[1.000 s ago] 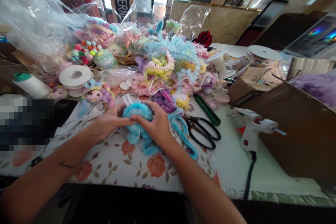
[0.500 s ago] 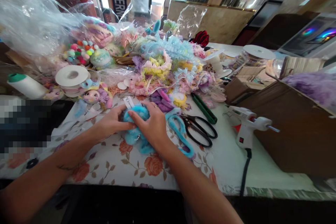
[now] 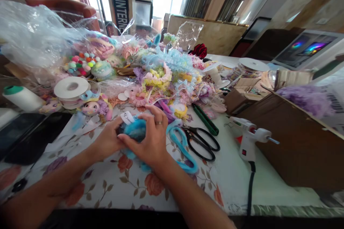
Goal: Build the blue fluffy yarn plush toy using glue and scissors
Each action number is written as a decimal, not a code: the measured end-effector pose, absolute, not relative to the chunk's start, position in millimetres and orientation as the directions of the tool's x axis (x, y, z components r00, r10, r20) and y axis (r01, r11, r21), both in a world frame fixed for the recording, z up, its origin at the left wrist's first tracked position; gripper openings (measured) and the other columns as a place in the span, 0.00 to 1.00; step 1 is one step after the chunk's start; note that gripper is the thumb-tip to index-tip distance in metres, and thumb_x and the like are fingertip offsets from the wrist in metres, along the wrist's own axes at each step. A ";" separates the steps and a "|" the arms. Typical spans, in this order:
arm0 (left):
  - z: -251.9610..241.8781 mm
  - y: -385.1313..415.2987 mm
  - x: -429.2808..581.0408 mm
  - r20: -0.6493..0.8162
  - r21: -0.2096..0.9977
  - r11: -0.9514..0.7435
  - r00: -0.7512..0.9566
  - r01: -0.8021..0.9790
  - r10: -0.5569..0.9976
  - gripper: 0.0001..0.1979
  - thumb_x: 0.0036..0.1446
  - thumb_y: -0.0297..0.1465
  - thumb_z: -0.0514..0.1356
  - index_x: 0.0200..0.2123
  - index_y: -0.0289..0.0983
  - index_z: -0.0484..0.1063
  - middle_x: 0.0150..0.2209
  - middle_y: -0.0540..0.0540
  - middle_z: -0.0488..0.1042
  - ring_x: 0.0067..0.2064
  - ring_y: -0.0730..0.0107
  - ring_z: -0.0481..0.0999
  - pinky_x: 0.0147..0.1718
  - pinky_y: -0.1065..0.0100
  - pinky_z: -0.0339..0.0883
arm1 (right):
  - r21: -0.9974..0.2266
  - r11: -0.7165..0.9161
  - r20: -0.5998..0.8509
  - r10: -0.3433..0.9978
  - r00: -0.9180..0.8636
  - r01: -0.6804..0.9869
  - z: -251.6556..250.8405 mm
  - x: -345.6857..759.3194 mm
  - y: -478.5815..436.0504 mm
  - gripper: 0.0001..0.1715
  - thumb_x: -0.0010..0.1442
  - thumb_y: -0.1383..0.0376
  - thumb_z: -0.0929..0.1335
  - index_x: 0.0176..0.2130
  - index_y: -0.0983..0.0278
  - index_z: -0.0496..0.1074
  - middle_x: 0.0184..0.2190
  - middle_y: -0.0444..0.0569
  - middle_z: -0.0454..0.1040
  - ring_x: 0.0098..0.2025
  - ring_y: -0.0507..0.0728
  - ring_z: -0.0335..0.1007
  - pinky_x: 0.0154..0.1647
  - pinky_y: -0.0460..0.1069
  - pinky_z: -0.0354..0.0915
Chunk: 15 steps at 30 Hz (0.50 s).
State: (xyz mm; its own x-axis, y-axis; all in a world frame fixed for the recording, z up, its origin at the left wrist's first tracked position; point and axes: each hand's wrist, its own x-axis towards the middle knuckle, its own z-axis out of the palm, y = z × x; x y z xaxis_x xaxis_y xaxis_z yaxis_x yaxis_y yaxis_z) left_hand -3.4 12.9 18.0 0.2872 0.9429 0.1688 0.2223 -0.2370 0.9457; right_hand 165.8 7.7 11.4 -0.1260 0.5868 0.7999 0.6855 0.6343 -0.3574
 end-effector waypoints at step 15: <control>15.4 -5.1 1.2 0.036 0.999 -0.038 0.238 0.003 0.971 0.34 0.42 0.30 0.76 0.56 0.41 0.76 0.50 0.42 0.81 0.47 0.53 0.82 0.39 0.64 0.79 | -0.815 0.477 0.571 0.757 0.319 0.328 19.2 186.4 21.7 0.08 0.67 0.62 0.68 0.36 0.61 0.74 0.36 0.50 0.78 0.41 0.59 0.76 0.42 0.55 0.72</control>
